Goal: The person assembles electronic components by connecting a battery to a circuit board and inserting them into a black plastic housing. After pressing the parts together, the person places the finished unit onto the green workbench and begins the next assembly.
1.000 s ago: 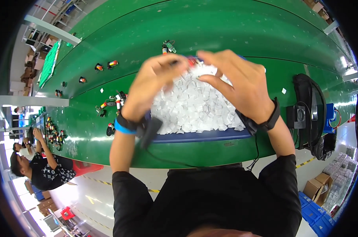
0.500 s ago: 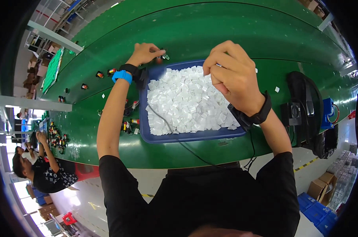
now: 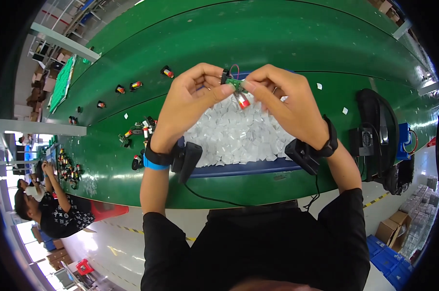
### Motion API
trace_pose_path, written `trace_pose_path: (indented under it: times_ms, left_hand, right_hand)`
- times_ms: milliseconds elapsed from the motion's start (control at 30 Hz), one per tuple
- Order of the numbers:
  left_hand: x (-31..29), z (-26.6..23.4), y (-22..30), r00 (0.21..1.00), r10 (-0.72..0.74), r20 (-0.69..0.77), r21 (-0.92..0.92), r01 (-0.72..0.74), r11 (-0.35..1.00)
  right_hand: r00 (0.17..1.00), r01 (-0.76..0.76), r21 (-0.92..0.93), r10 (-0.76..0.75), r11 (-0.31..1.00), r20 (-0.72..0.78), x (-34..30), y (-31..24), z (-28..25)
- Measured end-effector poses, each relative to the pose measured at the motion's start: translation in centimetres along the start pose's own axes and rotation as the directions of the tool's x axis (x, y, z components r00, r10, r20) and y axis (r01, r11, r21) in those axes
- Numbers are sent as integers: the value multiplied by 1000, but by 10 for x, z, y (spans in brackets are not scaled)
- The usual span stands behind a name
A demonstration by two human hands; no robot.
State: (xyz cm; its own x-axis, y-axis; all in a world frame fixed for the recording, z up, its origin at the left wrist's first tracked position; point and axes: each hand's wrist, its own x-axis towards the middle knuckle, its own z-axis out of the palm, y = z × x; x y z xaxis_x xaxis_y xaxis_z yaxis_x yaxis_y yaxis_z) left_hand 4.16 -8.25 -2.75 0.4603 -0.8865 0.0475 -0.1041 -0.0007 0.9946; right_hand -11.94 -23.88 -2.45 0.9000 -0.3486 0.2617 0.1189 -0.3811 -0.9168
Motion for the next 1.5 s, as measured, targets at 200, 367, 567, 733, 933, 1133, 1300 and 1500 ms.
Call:
trace_pose_path:
  times_ms: [200,367,567,733,933,1133,1300,1500]
  left_hand:
    - [-1,-4,12,991,-53,123,-111,67,992]
    - [-4,-4,3,978,-83,193,-203,123,971]
    - [-5,-3,-2,967,-136,216,-260,191,947]
    - [-5,3,-12,969,-145,198,-292,200,935]
    - [-4,-2,-9,953,-171,250,-288,241,927]
    - [-5,-4,-5,989,-37,140,-59,46,997]
    - [-6,-3,-5,911,377,170,450,-412,793]
    - [2,4,-13,994,-3,-108,-46,-2,999]
  right_hand:
    - [991,-116,123,106,986,85,0,-10,-4]
    - [986,-138,174,119,975,117,-2,-11,4]
    - [990,-114,183,95,977,107,-4,-3,6]
    - [989,-65,102,50,993,140,-6,11,3]
    - [984,-73,105,55,992,167,-2,7,1]
    - [993,40,-47,-34,998,117,0,13,6]
    - [904,389,-471,-427,792,27,3,23,-5]
    - [839,480,-505,-544,717,26,6,25,-6]
